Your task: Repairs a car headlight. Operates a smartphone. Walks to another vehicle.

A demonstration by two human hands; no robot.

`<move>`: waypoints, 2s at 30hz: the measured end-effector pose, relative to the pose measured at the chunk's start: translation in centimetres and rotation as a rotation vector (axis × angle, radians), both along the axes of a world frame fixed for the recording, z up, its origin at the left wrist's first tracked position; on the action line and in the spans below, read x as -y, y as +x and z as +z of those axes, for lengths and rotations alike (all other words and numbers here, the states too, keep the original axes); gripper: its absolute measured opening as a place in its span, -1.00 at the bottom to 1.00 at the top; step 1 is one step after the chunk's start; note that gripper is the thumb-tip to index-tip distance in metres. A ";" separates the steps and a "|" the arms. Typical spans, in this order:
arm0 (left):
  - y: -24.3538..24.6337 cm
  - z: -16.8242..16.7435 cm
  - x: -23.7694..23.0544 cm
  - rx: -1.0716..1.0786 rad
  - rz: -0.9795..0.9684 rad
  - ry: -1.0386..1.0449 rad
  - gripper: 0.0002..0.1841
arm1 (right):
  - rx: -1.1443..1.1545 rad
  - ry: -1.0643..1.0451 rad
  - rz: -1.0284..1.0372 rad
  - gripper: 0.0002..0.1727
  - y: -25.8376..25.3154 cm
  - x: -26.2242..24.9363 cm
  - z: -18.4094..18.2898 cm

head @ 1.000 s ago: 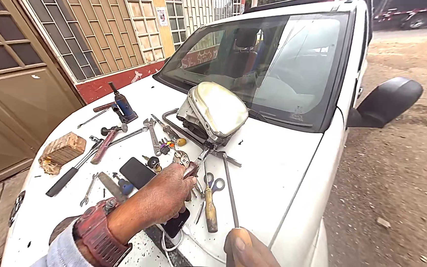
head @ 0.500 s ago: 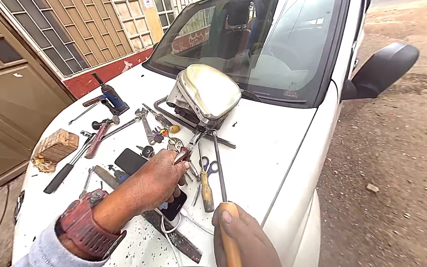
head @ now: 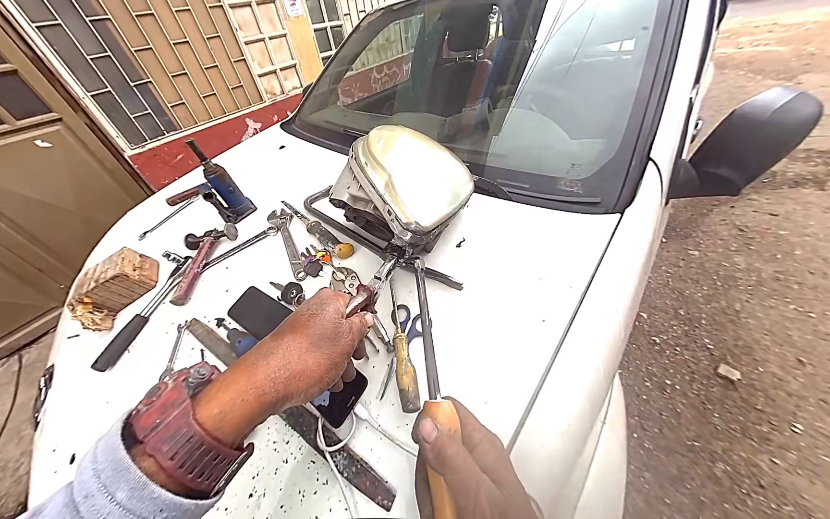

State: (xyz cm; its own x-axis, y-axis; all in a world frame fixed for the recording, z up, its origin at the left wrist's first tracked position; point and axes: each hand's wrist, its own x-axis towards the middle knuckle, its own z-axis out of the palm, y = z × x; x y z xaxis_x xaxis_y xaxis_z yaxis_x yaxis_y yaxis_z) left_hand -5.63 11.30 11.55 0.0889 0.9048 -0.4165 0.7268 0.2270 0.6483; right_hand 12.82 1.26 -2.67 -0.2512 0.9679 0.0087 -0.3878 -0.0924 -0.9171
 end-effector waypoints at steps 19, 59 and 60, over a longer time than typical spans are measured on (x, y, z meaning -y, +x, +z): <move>0.3 0.6 0.0 -0.040 -0.008 -0.027 -0.67 | 0.060 0.028 0.003 -0.64 0.8 -0.5 0.4; 0.3 0.3 0.4 -0.039 0.002 -0.006 -0.66 | 0.090 -0.021 -0.016 -0.62 1.7 0.5 2.7; 0.2 0.3 0.4 -0.046 0.000 -0.007 -0.66 | 0.126 -0.015 -0.039 -0.62 1.5 0.5 2.9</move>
State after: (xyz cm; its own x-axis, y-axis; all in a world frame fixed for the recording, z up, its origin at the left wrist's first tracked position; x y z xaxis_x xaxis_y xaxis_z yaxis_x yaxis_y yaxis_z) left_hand -5.39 10.95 11.84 0.0695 0.9017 -0.4268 0.7554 0.2318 0.6128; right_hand 14.34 0.72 0.25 -0.2119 0.9767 -0.0352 -0.2736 -0.0938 -0.9573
